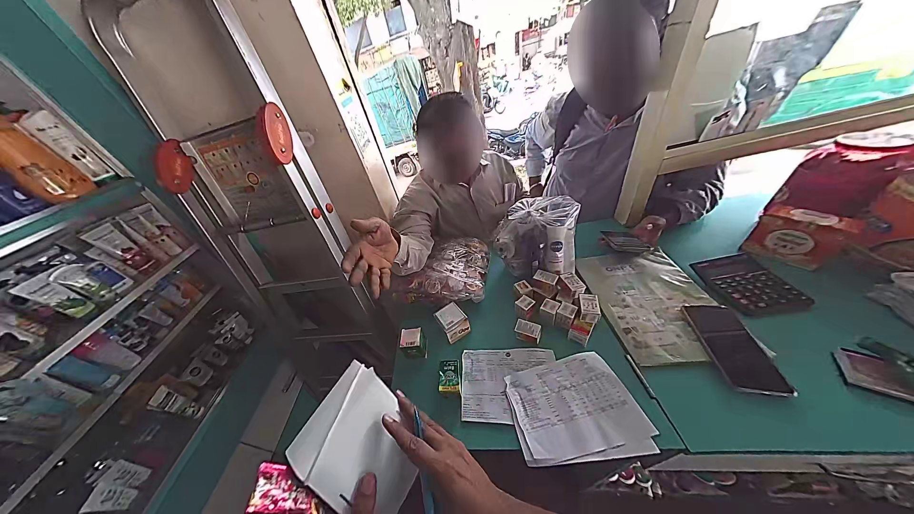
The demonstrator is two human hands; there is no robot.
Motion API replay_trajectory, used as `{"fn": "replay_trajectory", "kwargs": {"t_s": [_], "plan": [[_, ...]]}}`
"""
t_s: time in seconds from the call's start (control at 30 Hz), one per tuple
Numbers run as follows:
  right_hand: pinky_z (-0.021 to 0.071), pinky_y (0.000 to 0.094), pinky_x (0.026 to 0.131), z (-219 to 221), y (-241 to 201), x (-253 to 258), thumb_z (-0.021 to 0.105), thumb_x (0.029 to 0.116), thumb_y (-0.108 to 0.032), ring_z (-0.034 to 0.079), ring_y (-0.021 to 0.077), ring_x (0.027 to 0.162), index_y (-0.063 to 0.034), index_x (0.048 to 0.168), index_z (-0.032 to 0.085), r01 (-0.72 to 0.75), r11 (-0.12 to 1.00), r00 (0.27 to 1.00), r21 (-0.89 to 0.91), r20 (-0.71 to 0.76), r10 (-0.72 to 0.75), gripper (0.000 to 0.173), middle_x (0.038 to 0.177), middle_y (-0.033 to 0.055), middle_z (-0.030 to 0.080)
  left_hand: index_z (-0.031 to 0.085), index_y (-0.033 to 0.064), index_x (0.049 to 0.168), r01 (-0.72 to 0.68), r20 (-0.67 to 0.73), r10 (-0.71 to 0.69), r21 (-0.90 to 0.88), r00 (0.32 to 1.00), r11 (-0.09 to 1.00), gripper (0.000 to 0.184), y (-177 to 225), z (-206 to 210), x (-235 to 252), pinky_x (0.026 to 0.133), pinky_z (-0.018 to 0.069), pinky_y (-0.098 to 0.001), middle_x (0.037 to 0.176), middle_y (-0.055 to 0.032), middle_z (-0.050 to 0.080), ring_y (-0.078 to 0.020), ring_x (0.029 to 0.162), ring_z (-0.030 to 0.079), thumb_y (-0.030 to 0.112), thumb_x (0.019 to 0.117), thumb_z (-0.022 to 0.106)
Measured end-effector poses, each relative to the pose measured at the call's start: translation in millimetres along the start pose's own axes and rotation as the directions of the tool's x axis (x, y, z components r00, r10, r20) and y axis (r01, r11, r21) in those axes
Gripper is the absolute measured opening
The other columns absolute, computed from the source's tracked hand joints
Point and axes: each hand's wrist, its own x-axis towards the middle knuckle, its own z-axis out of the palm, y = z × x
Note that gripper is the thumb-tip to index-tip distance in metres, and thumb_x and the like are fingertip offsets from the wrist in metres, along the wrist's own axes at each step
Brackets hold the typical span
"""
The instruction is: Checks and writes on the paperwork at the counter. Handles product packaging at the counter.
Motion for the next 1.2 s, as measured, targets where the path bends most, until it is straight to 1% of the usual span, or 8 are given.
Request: {"fn": "replay_trajectory", "kwargs": {"t_s": [0.2, 0.27, 0.33, 0.5, 0.73, 1.0, 1.13, 1.2], "plan": [[0.041, 0.0396, 0.119, -18, 17, 9, 0.086, 0.0768, -0.052, 0.042, 0.0264, 0.147, 0.0045, 0.153, 0.041, -0.059, 0.907, 0.997, 0.417, 0.06, 0.038, 0.105, 0.161, 0.0248, 0.036, 0.055, 0.0129, 0.128, 0.0, 0.182, 0.035, -0.185, 0.983, 0.983, 0.052, -10, -5, -7, 0.092, 0.0598, -0.0308, 0.108, 0.0067, 0.074, -0.0069, 0.1, 0.071, 0.045, 0.0907, 0.073], [0.047, 0.0323, 0.112, -24, 22, 13, 0.079, 0.0861, -0.047, 0.054, 0.0149, 0.134, 0.0086, 0.153, 0.037, -0.115, 0.721, 0.993, 0.683, 0.095, 0.068, 0.096, 0.151, 0.0163, 0.051, 0.065, 0.0185, 0.116, 0.015, 0.233, 0.027, -0.173, 0.972, 0.985, 0.03, -6, -1, -3, 0.074, 0.0606, -0.0253, 0.093, 0.0068, 0.075, -0.0042, 0.077, 0.07, 0.038, 0.0946, 0.072], [0.056, 0.0308, 0.097, -26, 22, 9, 0.072, 0.0879, -0.056, 0.066, 0.0085, 0.112, -0.0123, 0.144, 0.054, -0.295, 0.399, 0.95, 0.868, 0.221, 0.22, 0.073, 0.127, -0.0004, 0.069, 0.069, 0.0182, 0.114, -0.031, 0.288, 0.05, -0.069, 0.956, 0.997, 0.02, -3, 5, 7, 0.062, 0.0561, -0.0188, 0.092, 0.0068, 0.077, -0.0001, 0.066, 0.066, 0.021, 0.095, 0.071], [0.0595, 0.0446, 0.091, -15, 45, -4, 0.078, 0.0712, -0.07, 0.071, 0.0212, 0.107, -0.0211, 0.118, 0.073, -0.487, -0.206, 0.803, 0.849, 0.528, 0.278, 0.068, 0.113, 0.0063, 0.075, 0.063, -0.0022, 0.123, -0.245, 0.364, 0.186, 0.123, 0.913, 0.962, 0.029, 11, 8, 42, 0.063, 0.0533, -0.0175, 0.104, 0.0, 0.077, -0.0013, 0.075, 0.066, 0.008, 0.0963, 0.062], [0.0589, 0.0437, 0.093, -18, 62, -17, 0.075, 0.0802, -0.063, 0.071, 0.0211, 0.11, -0.0197, 0.122, 0.073, -0.527, -0.27, 0.814, 0.806, 0.57, 0.11, 0.06, 0.117, 0.0074, 0.074, 0.06, -0.0067, 0.134, -0.503, 0.478, 0.323, 0.317, 0.817, 0.804, 0.053, 14, 8, 87, 0.098, 0.056, -0.021, 0.129, -0.0105, 0.07, -0.0041, 0.112, 0.068, 0.007, 0.0858, 0.075], [0.06, 0.0364, 0.093, -26, 70, -33, 0.069, 0.0878, -0.059, 0.072, 0.0167, 0.109, -0.0182, 0.124, 0.073, -0.61, -0.292, 0.778, 0.737, 0.626, -0.046, 0.055, 0.116, 0.0051, 0.075, 0.074, -0.0012, 0.102, -0.562, 0.297, 0.557, 0.726, 0.775, 0.395, 0.027, 17, 12, 112, 0.073, 0.0566, -0.0456, 0.089, -0.0174, 0.072, -0.0269, 0.079, 0.07, 0.012, 0.0784, 0.074], [0.0588, 0.0444, 0.095, -25, 73, -42, 0.065, 0.0852, -0.07, 0.07, 0.024, 0.115, -0.0183, 0.13, 0.07, -0.617, -0.411, 0.753, 0.671, 0.654, -0.064, 0.069, 0.123, 0.0095, 0.073, 0.075, 0.0027, 0.1, -0.559, 0.344, 0.507, 0.743, 0.79, 0.367, 0.024, 30, 10, 121, 0.077, 0.0533, -0.0482, 0.11, -0.018, 0.063, -0.0304, 0.091, 0.063, 0.011, 0.0781, 0.074], [0.0589, 0.0478, 0.093, -25, 72, -40, 0.058, 0.0811, -0.081, 0.07, 0.0278, 0.114, -0.019, 0.13, 0.071, -0.591, -0.461, 0.755, 0.662, 0.655, -0.029, 0.08, 0.125, 0.012, 0.072, 0.075, 0.0032, 0.099, -0.592, 0.399, 0.464, 0.69, 0.791, 0.417, 0.021, 39, 7, 128, 0.074, 0.056, -0.05, 0.097, -0.0153, 0.073, -0.0266, 0.084, 0.07, 0.011, 0.0793, 0.075]]}}
